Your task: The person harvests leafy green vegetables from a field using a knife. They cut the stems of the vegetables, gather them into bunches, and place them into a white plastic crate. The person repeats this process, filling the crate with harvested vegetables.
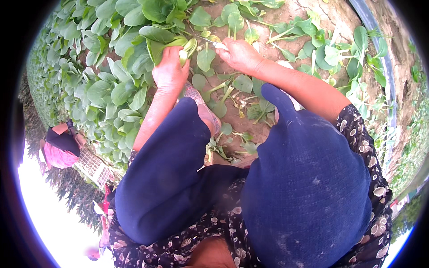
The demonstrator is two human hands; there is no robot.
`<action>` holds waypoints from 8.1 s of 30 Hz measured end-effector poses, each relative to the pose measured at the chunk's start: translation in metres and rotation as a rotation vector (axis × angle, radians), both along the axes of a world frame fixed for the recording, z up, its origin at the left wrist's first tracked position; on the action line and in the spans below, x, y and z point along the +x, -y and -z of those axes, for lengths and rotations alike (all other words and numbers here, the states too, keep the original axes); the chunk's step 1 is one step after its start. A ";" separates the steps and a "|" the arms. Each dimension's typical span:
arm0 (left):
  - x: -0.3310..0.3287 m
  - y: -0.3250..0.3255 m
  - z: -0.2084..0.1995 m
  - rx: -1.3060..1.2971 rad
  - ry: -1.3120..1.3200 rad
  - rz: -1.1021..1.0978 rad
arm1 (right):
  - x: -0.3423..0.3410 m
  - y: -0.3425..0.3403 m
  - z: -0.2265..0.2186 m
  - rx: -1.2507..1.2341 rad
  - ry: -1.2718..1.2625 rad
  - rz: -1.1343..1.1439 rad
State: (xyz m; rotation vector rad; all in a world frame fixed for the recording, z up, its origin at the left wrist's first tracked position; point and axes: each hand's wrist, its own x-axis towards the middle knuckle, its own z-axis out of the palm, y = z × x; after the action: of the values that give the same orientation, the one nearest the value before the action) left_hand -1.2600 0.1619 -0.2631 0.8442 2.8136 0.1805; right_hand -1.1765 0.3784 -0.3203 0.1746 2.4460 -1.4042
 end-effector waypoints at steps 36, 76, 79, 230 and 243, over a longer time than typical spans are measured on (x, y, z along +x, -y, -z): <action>-0.036 -0.039 -0.062 0.925 1.407 -0.296 | 0.015 -0.059 -0.054 -1.139 0.490 0.326; -0.022 0.039 -0.015 0.017 -0.006 0.213 | -0.035 0.020 -0.002 -0.321 0.397 0.065; -0.030 0.042 -0.010 0.093 -0.002 0.145 | -0.039 0.025 -0.002 -0.288 0.434 0.030; 0.020 0.060 -0.040 1.246 0.887 -0.579 | -0.039 0.069 -0.084 -0.795 0.198 0.303; -0.038 0.074 -0.043 -0.172 0.119 0.174 | -0.030 0.089 -0.021 0.084 0.046 -0.029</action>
State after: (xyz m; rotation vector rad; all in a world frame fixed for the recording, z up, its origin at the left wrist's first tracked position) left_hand -1.2984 0.0881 -0.2204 0.9957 2.5851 -0.0366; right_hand -1.2065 0.2894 -0.2988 0.1877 2.4610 -1.2729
